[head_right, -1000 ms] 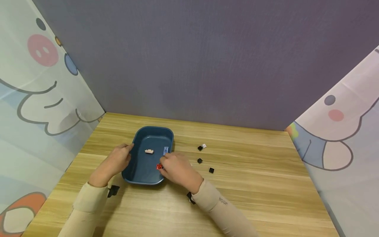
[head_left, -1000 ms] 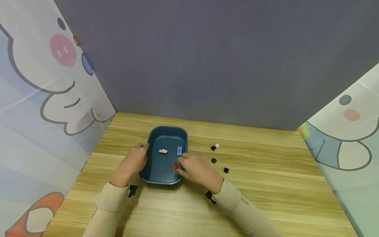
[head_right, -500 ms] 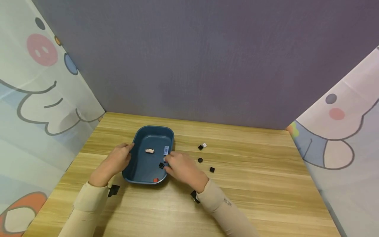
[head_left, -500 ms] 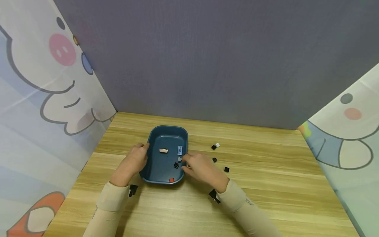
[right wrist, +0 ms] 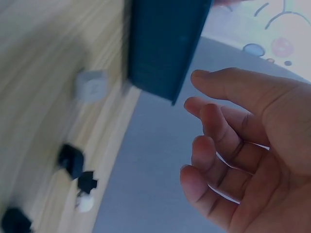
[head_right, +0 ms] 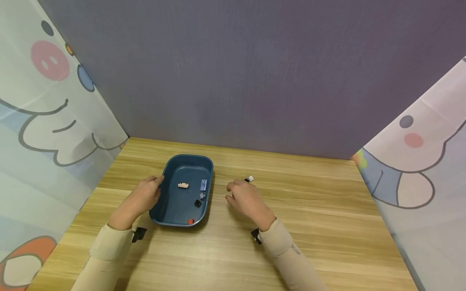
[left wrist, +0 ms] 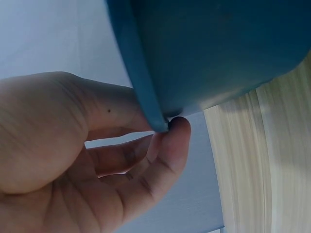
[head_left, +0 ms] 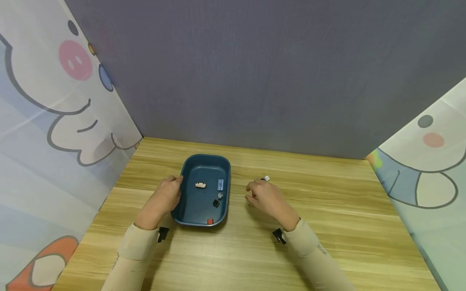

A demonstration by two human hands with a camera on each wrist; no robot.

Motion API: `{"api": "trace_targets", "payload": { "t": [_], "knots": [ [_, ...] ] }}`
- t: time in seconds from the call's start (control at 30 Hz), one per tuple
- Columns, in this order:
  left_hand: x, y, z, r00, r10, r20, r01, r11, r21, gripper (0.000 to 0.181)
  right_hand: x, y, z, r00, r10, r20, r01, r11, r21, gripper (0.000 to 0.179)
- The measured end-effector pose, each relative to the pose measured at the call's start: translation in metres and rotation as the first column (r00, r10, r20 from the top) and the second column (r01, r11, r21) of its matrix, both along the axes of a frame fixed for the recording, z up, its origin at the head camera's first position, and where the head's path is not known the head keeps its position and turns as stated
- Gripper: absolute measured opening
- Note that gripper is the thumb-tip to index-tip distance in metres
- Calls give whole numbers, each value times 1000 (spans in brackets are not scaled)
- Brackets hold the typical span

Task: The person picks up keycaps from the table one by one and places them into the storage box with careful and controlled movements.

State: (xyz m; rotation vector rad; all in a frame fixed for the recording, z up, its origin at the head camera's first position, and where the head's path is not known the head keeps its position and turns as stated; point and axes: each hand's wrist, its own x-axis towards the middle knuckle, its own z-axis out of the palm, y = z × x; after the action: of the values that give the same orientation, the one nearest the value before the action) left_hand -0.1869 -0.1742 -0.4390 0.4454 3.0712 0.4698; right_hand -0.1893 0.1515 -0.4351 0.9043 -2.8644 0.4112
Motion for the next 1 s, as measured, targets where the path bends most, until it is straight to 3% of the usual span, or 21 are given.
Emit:
{"api": "trace_targets", "payload": {
  "t": [0.5,0.7,1.0],
  "knots": [
    [0,0,0,999,-10,-42,10,1000,4,39,-1,16,-33,992,-99,79,93,992,80,19],
    [1,0,1,1000,-3,-8,3,1000,13,40,-2,14,-43,991,-102,85,93,989,112,15],
    [1,1,2,1000,0,18,0,1000,11,41,-4,10,-46,992,-104,74,96,990,106,14]
  ]
}}
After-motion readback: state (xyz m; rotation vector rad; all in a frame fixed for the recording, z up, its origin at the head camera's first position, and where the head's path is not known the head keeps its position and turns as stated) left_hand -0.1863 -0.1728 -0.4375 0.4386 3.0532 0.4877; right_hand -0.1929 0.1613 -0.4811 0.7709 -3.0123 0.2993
